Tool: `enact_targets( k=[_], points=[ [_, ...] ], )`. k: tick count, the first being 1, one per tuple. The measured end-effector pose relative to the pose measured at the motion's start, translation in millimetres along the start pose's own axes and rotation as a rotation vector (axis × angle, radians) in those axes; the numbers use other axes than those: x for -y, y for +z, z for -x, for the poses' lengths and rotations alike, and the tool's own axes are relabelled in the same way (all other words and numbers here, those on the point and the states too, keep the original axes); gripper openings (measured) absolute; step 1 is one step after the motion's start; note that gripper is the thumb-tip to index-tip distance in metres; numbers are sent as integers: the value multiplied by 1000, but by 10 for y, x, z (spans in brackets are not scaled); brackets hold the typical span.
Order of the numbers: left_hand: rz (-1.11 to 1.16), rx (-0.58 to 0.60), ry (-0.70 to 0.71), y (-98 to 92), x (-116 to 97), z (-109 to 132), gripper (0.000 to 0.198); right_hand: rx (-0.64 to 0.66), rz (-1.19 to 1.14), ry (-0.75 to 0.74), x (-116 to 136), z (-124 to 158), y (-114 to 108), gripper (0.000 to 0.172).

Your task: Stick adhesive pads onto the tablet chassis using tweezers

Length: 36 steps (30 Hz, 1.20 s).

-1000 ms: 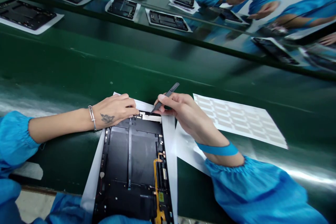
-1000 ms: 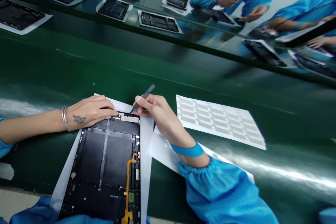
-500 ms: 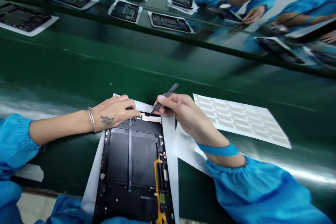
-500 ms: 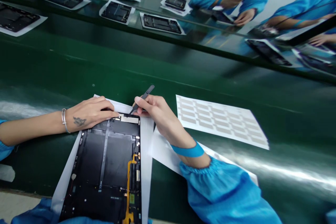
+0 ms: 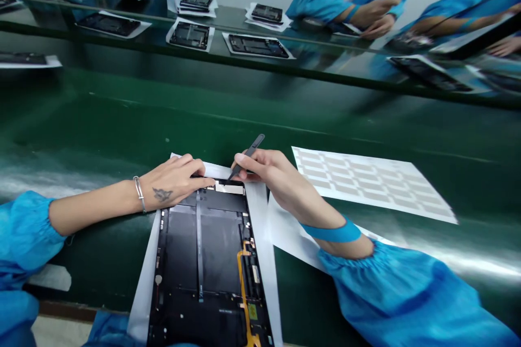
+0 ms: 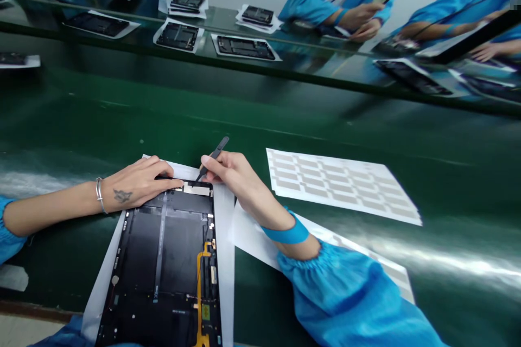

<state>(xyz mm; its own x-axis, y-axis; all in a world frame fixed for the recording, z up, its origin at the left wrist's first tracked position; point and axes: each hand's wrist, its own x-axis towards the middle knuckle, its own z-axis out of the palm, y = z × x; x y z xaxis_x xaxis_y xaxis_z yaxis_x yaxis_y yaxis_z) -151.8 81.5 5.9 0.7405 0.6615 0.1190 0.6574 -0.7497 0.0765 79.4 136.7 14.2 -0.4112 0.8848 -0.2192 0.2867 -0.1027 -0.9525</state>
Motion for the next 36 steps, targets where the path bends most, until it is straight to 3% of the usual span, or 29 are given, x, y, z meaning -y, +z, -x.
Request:
enact_targets(
  k=[6,12,19,24,31,36],
  points=[
    [-35,6,7,-33,0,2,34,-56,154,-162,-54,6,-23,49],
    [-56,-30,22,20,9,25,32,-236,224,-362,-73,162,59,46],
    [-16,-29,10,30,9,19,30,-223,378,-513,-148,212,190,43],
    [-22,0,-3,-3,-11,5,30,-208,396,-586,-171,222,188,31],
    [-60,-2,7,8,-19,1,29,-147,468,-830,-156,266,202,13],
    [-61,-34,18,35,-8,15,30,-159,463,-824,-173,271,195,13]
  ],
)
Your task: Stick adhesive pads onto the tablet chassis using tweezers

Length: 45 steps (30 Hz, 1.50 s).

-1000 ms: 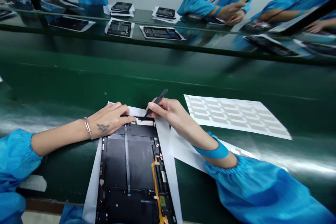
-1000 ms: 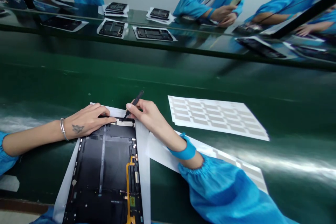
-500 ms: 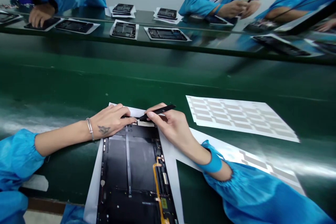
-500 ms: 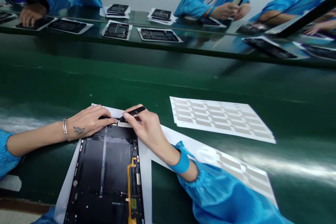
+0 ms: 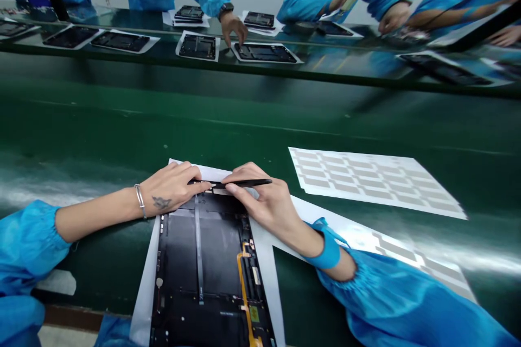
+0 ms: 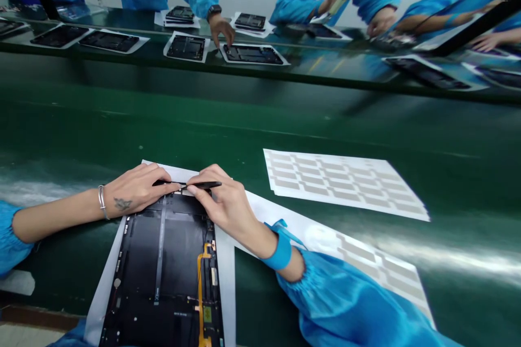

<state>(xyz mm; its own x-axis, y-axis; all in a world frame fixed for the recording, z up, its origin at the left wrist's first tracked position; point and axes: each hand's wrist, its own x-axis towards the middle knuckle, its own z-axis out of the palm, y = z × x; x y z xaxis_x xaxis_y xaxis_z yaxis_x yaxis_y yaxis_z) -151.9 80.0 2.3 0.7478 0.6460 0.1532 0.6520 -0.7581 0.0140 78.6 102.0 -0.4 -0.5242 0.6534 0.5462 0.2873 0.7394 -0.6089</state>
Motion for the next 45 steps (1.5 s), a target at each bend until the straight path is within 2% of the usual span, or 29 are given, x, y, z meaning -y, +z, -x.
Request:
enact_targets(
  k=[5,10,13,18,21,26,32,39,45],
  points=[
    [-9,-3,5,-2,-2,-1,30,-47,28,51,7,12,22,14],
    [-30,-11,9,-4,-9,-6,29,1,-47,25,15,-6,5,15],
    [-26,-16,44,-7,-14,-10,30,-11,-109,226,-44,29,-87,25],
    [-36,37,57,-34,-20,-16,38,-202,-290,722,-176,170,-276,40],
    [-48,58,44,-48,-20,-17,40,-235,-385,841,-180,200,-305,44],
    [-47,50,48,-58,-19,-17,36,-168,-357,813,-140,179,-260,44],
    [-38,40,50,-53,-12,-14,36,-227,-342,726,-135,234,-212,39],
    [-38,69,48,-57,-7,-15,36,-185,-315,732,-170,236,-209,38],
    [-33,49,51,-63,-6,-7,36,-174,-292,703,-182,236,-210,38]
  ],
)
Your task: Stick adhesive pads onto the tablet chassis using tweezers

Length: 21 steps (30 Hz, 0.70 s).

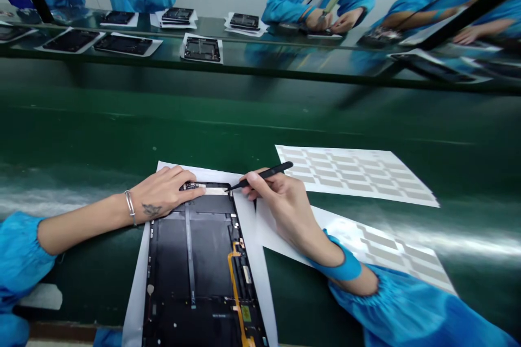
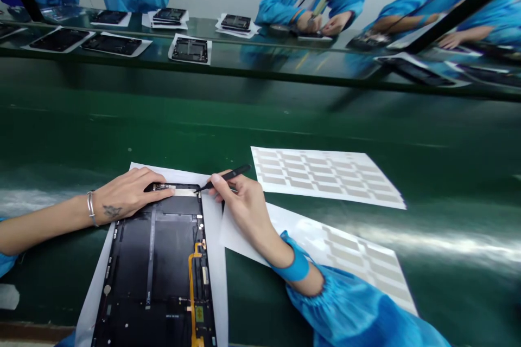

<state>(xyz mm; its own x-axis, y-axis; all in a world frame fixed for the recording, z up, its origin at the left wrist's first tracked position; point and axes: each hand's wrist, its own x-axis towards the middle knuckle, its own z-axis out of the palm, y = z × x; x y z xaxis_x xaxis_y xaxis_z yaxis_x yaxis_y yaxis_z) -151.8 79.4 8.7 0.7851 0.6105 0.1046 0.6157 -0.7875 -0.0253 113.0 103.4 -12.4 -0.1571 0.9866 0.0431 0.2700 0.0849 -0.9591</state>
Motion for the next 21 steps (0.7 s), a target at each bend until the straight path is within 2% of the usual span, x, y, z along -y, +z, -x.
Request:
enact_targets(
  k=[6,12,16,21],
  points=[
    [18,1,5,6,13,11,37,-1,10,-18,13,6,3,40],
    [25,65,11,-57,17,-44,38,-2,96,-60,87,7,22,46],
    [-23,103,6,-93,-6,-87,39,-12,47,-20,67,-10,30,49],
    [-63,58,4,-43,-18,-72,38,-8,-26,2,10,-31,32,48]
  ],
)
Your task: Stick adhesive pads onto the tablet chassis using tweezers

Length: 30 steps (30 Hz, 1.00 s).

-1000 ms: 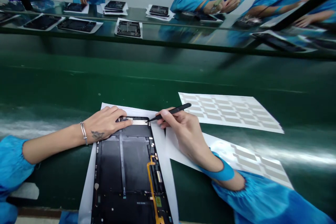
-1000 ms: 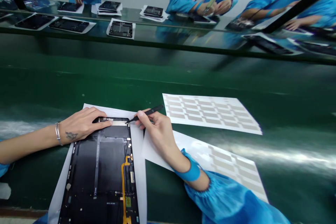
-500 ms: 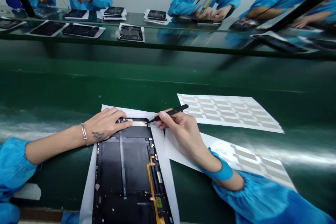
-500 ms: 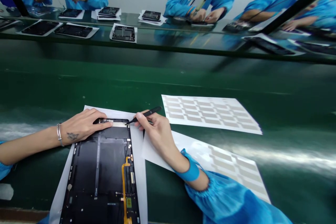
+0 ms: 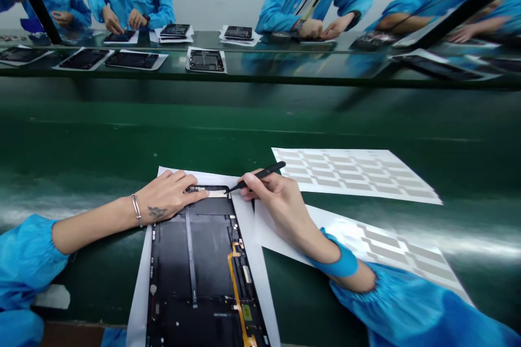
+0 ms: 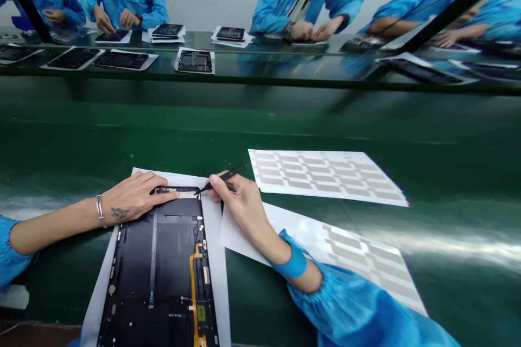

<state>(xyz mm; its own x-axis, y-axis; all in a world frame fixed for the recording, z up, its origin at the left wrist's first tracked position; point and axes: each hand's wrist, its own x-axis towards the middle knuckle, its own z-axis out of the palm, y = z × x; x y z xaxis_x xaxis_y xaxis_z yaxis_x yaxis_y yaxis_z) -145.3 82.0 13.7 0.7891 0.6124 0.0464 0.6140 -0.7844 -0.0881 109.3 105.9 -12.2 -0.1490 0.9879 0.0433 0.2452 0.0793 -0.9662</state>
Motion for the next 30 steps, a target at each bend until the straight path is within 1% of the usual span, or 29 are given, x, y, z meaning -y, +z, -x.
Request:
enact_targets(
  k=[3,9,13,16,19,23,25,27,30],
  points=[
    [-9,-12,-4,14,1,7,36,-2,16,-8,3,-3,8,49],
    [-56,42,-10,-38,-3,-6,37,-15,75,-52,49,-22,27,52],
    [-79,74,-10,-45,0,-5,40,5,-21,-6,22,-53,28,53],
    [-82,77,-11,-30,5,3,40,10,-85,31,-5,-64,28,53],
    [-66,63,-16,-17,6,12,39,12,-84,15,-12,-64,33,53],
    [-58,59,-28,-17,6,26,40,22,-20,-13,3,-68,49,55],
    [-75,84,-34,-38,5,29,42,17,11,-23,4,-78,54,56],
    [-103,133,-40,-82,-2,13,46,15,16,-23,-5,-97,51,57],
    [-144,220,-48,-182,-36,-72,53,10,-47,5,-19,-128,28,59]
  ],
)
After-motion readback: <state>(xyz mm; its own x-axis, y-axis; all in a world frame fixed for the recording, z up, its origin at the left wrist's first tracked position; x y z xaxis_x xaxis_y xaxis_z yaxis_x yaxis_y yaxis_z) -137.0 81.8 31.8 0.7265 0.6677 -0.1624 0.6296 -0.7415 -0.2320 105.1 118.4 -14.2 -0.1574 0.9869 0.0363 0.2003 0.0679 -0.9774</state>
